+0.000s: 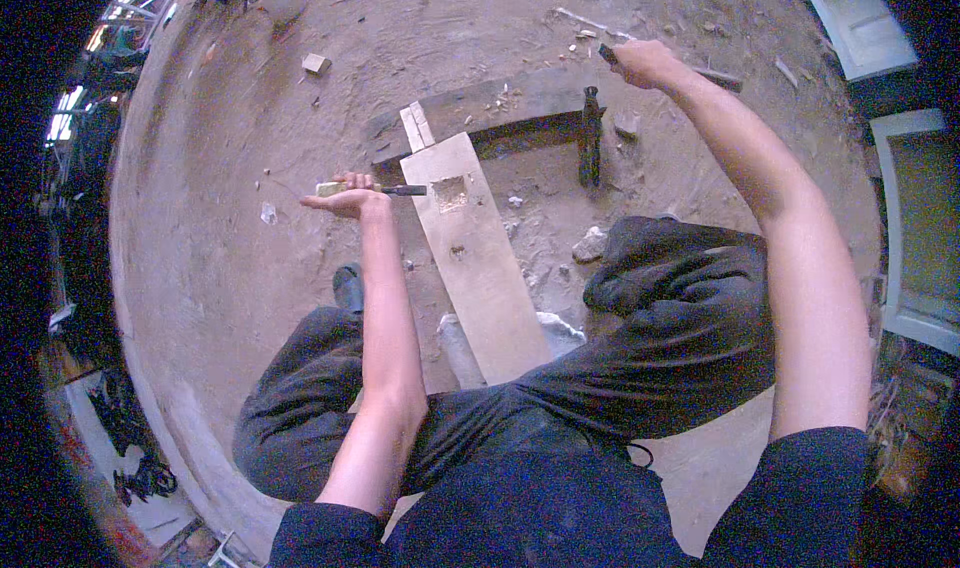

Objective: The person hammers a chisel to carve a hole in a wooden board, uses pliers to place a wooden peg into the opening, and then hammers the peg.

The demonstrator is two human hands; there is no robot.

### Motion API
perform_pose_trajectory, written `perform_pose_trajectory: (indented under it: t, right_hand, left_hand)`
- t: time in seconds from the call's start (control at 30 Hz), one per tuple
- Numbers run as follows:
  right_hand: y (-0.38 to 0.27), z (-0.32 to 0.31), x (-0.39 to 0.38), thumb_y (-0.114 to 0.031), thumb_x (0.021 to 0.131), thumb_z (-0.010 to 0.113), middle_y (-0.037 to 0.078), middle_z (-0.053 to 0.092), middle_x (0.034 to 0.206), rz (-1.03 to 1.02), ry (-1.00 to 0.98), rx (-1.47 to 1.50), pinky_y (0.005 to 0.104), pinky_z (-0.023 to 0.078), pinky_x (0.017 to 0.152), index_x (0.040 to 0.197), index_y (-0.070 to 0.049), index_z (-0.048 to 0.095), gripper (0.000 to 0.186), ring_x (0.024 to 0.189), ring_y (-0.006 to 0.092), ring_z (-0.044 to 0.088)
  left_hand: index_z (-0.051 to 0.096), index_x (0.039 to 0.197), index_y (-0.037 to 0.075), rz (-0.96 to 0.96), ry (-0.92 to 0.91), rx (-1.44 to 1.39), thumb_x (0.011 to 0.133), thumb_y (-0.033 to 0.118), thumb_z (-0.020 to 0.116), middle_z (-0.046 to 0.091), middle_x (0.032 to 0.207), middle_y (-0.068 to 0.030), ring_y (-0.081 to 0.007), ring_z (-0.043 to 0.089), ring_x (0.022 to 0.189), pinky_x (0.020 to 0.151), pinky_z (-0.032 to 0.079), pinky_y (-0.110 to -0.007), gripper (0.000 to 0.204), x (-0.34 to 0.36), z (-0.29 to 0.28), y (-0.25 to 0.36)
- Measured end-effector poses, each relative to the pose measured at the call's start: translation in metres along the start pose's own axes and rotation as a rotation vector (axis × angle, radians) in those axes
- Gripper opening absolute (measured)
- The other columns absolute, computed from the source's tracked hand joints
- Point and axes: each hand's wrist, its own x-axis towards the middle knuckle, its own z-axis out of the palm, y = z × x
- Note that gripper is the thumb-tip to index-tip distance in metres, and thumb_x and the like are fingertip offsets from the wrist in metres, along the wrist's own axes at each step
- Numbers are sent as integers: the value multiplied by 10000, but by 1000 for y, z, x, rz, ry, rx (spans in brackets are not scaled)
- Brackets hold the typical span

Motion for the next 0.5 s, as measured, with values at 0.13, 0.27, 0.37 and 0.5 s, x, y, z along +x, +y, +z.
perform_pose_trajectory:
  t: [0.13, 0.27, 0.37, 0.5]
  right_hand:
    - [18, 15, -13, -310, 898, 531, 208, 649, 883, -20, -25, -40, 479, 513, 720, 965, -37, 586, 286, 839, 383, 638]
    - [16, 16, -25, -231, 851, 554, 185, 664, 940, 2, -6, -41, 460, 533, 712, 974, -47, 604, 226, 851, 359, 653]
    - [22, 11, -39, -326, 891, 544, 211, 646, 871, 1, -12, -37, 483, 514, 713, 964, -37, 580, 300, 832, 388, 637]
    - [35, 26, -42, -332, 885, 552, 218, 645, 870, 71, -4, -45, 482, 514, 705, 956, -22, 585, 320, 828, 390, 637]
  left_hand:
    - [356, 642, 115, 51, 162, -112, 853, 693, 301, 290, 476, 33, -84, 251, 360, 337, 155, -232, 617, -19, 20, 19]
    - [316, 623, 124, 73, 283, 12, 854, 699, 302, 320, 472, 29, -82, 237, 348, 328, 144, -243, 620, -34, 15, -26]
    - [297, 627, 123, 3, 128, 77, 869, 688, 282, 340, 482, 25, -74, 251, 355, 323, 160, -245, 615, -15, 6, -45]
    - [323, 626, 126, -72, 335, 36, 873, 685, 171, 310, 482, 28, -82, 254, 380, 345, 156, -252, 630, -15, 15, -4]
